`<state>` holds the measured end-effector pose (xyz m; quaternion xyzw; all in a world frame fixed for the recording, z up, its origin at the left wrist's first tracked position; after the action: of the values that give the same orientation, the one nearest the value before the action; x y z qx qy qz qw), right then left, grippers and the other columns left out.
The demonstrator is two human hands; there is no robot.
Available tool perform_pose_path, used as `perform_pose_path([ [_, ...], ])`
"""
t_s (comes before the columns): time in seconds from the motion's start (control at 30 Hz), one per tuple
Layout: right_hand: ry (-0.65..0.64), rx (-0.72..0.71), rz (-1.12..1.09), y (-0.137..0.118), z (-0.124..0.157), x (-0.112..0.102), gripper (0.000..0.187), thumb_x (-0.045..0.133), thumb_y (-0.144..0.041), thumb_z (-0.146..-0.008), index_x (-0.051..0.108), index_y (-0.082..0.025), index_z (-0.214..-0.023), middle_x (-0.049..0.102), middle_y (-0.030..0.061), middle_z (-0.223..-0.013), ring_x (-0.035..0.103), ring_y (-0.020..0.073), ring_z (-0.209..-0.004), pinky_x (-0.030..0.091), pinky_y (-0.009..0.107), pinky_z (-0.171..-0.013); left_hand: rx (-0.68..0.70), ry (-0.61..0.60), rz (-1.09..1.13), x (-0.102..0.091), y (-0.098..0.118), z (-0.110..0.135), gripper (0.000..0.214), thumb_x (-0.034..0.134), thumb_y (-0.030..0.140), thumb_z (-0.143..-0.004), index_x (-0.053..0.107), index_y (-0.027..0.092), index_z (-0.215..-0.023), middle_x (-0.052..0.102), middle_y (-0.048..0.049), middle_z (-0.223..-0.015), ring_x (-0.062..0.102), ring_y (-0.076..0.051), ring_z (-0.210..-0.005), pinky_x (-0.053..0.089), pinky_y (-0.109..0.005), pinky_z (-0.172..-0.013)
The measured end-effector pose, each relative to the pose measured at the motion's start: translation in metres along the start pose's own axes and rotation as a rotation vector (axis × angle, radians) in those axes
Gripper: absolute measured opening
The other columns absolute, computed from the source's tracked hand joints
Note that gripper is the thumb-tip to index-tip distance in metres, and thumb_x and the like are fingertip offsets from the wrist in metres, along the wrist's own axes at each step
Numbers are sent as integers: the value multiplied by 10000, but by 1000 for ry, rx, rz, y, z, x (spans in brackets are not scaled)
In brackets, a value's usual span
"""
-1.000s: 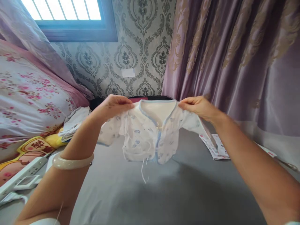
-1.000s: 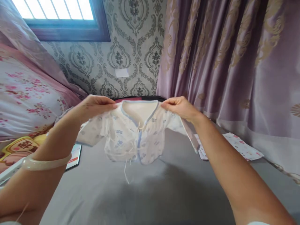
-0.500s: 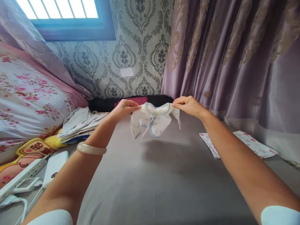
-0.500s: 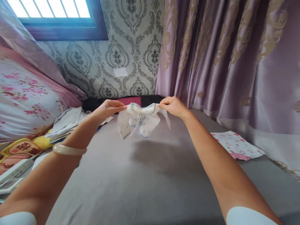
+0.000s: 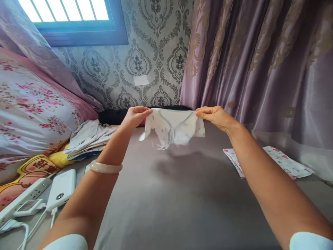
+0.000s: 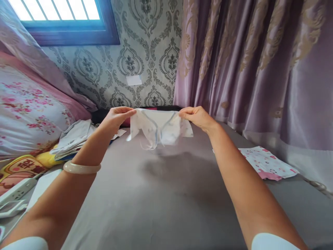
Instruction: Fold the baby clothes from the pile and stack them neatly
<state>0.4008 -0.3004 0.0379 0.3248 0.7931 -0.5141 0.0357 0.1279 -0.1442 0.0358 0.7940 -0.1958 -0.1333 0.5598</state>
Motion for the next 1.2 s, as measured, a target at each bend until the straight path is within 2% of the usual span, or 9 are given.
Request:
perform_pose_path([
  [0.1, 82, 35, 9, 5, -2, 3, 390, 759, -547, -668, 752, -181, -802, 719, 30, -793, 618, 161, -724, 505, 305, -715, -2, -32, -79, 4, -2, 1, 324, 823, 393, -589, 695, 143, -751, 632, -21, -596, 541, -117, -493, 418, -236, -479],
  [0.27, 169, 12, 125, 16, -5, 14, 371, 685, -524, -744, 705, -157, -792, 688, 23, -736, 581, 145, -669, 455, 276, -648, 56, -20, -151, 11, -14, -1, 305, 744, 414, -645, 651, 136, -730, 585, 5, -592, 480, -96, -493, 353, -218, -480],
  [0.47, 333, -37, 435, 15, 0, 33, 243, 533, -369, -869, 651, -166, -806, 674, 45, -741, 584, 172, -686, 419, 292, -667, 95, 142, -224, 23, -36, -2, 115, 582, 275, -783, 558, 170, -743, 481, 44, -587, 422, -93, -524, 298, -208, -506],
  [0.67, 392, -243, 553, 10, 14, 44, 292, 432, -405, -947, 618, -185, -896, 691, 81, -860, 619, 209, -806, 438, 306, -742, 189, 208, -270, 19, -52, 7, 81, 502, 248, -846, 533, 179, -816, 462, 49, -622, 413, -95, -551, 313, -203, -516],
  [0.83, 288, -322, 546, -8, 45, 37, 364, 463, -502, -947, 646, -192, -894, 693, 69, -868, 624, 199, -798, 457, 319, -748, 380, 172, -460, -6, -31, 42, 155, 564, 312, -819, 620, 168, -827, 555, 4, -713, 488, -118, -662, 361, -215, -561],
  [0.97, 175, -223, 336, -48, 67, 25, 375, 575, -568, -873, 690, -211, -888, 700, 33, -814, 631, 177, -729, 479, 297, -665, 352, 73, -496, -23, 21, 81, 216, 607, 384, -812, 670, 186, -869, 595, -8, -724, 485, -126, -621, 376, -242, -536],
  [1.07, 104, -131, 227, -70, 70, 17, 379, 621, -593, -824, 707, -224, -854, 687, 21, -746, 620, 167, -667, 471, 278, -584, 263, 26, -487, -32, 53, 91, 201, 647, 428, -784, 685, 236, -831, 571, -2, -666, 465, -125, -537, 349, -257, -470],
  [1.13, 41, -55, 213, -66, 64, 17, 390, 632, -601, -805, 713, -220, -831, 677, 16, -701, 606, 161, -629, 454, 268, -544, 157, -52, -456, -34, 51, 83, 219, 658, 449, -759, 684, 240, -819, 579, -10, -659, 476, -126, -511, 342, -254, -438],
  [1.2, -50, 20, 239, -43, 56, 24, 411, 626, -604, -798, 715, -203, -813, 677, 17, -686, 600, 160, -619, 442, 261, -534, 61, -133, -468, -35, 28, 69, 253, 645, 458, -747, 676, 218, -821, 563, -4, -629, 456, -114, -479, 315, -237, -413],
])
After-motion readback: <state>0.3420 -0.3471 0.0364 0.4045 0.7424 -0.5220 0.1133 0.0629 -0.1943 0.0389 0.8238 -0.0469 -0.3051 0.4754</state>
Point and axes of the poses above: each hand's wrist, its own z-axis away from the middle knuckle, its own x-axis out of the palm, y = z × x, the point moved 3 cm from there along -z, towards the middle knuckle
